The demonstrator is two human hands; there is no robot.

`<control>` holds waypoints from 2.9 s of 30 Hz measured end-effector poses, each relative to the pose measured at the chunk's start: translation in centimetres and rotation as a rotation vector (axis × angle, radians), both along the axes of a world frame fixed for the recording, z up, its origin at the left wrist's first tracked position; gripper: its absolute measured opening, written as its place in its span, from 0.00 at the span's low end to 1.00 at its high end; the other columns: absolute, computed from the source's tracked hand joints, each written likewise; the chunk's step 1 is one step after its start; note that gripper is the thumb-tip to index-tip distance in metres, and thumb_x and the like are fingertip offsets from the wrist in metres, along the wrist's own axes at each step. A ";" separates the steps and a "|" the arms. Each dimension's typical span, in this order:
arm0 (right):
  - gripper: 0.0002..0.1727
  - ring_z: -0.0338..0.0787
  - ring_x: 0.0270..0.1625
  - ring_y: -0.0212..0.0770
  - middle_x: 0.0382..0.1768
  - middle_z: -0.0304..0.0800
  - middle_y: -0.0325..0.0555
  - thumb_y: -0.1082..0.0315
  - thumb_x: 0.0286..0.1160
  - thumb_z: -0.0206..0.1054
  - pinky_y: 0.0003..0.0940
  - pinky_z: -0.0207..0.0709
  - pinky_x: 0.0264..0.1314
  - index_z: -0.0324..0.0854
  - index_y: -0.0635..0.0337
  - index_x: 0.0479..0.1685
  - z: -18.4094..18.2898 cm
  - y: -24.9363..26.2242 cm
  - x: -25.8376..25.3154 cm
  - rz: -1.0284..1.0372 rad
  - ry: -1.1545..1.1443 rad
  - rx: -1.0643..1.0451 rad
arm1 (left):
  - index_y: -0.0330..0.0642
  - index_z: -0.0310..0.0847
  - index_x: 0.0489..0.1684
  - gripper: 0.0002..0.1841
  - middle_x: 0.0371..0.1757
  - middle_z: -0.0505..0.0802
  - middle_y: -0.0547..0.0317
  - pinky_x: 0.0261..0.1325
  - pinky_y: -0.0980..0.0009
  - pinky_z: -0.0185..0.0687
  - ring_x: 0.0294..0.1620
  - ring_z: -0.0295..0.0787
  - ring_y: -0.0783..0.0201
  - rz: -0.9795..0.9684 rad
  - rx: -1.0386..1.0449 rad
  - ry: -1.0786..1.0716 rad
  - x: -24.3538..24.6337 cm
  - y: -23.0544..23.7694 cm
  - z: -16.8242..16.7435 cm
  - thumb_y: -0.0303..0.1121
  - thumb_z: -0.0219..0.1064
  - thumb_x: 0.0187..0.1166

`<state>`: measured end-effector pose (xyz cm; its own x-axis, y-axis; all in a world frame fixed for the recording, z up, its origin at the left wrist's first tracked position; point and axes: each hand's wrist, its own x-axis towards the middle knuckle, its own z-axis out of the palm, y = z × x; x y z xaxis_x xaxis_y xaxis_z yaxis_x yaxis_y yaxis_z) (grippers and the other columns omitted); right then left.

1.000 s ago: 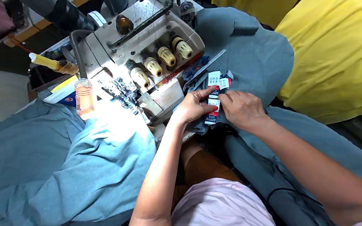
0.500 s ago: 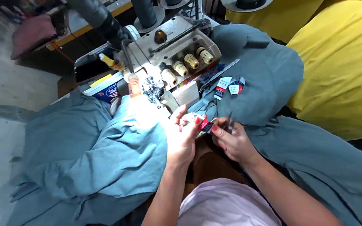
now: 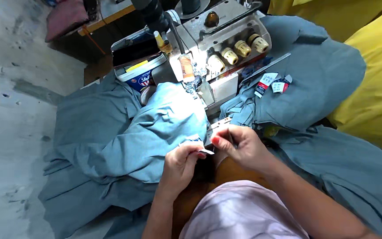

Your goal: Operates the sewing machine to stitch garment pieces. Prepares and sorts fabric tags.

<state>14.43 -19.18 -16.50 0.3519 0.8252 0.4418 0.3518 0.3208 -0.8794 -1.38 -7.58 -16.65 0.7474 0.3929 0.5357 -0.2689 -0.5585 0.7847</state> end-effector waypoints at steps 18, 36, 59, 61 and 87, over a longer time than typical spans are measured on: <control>0.05 0.75 0.30 0.07 0.28 0.83 0.24 0.72 0.77 0.65 0.05 0.70 0.37 0.84 0.63 0.35 -2.6 1.4 -2.5 -0.054 0.234 -0.039 | 0.30 0.90 0.38 0.04 0.37 0.96 0.70 0.46 0.84 0.89 0.38 0.91 0.83 0.272 -0.260 -0.057 0.2 -0.4 -0.6 0.18 0.72 0.70; 0.10 0.77 0.34 0.12 0.33 0.86 0.36 0.69 0.78 0.66 0.06 0.71 0.41 0.85 0.69 0.38 -4.2 2.0 -2.0 -0.249 0.043 0.092 | 0.36 0.75 0.50 0.15 0.36 0.95 0.74 0.44 0.81 0.90 0.37 0.92 0.80 0.223 -0.293 0.046 0.1 0.5 0.6 0.16 0.70 0.68; 0.26 0.86 0.33 0.40 0.40 0.92 0.55 0.78 0.68 0.63 0.33 0.81 0.40 0.83 0.70 0.70 -2.7 4.3 0.3 -0.354 -0.244 -0.234 | 0.32 0.76 0.59 0.24 0.31 0.89 0.56 0.37 0.70 0.83 0.29 0.85 0.69 0.252 -0.109 0.635 8.1 8.9 4.8 0.24 0.81 0.65; 0.26 0.86 0.34 0.42 0.38 0.91 0.54 0.78 0.67 0.62 0.36 0.81 0.41 0.83 0.71 0.69 -2.3 4.3 0.4 -0.336 -0.252 -0.252 | 0.32 0.75 0.60 0.25 0.33 0.89 0.53 0.38 0.67 0.84 0.30 0.85 0.67 0.258 -0.097 0.655 8.3 8.9 5.0 0.24 0.81 0.65; 0.27 0.76 0.30 0.24 0.32 0.85 0.43 0.72 0.77 0.63 0.18 0.73 0.39 0.74 0.69 0.78 -3.0 4.4 0.5 -0.319 -0.031 -0.208 | 0.38 0.95 0.45 0.11 0.46 0.97 0.48 0.50 0.60 0.88 0.47 0.95 0.51 0.442 0.928 0.286 6.0 5.0 0.0 0.24 0.63 0.79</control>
<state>14.95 -14.73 -19.55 0.5951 0.7493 0.2904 0.4323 0.0061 -0.9017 4.58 -2.54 -16.65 0.7839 0.1885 0.5916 0.2309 -0.9730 0.0040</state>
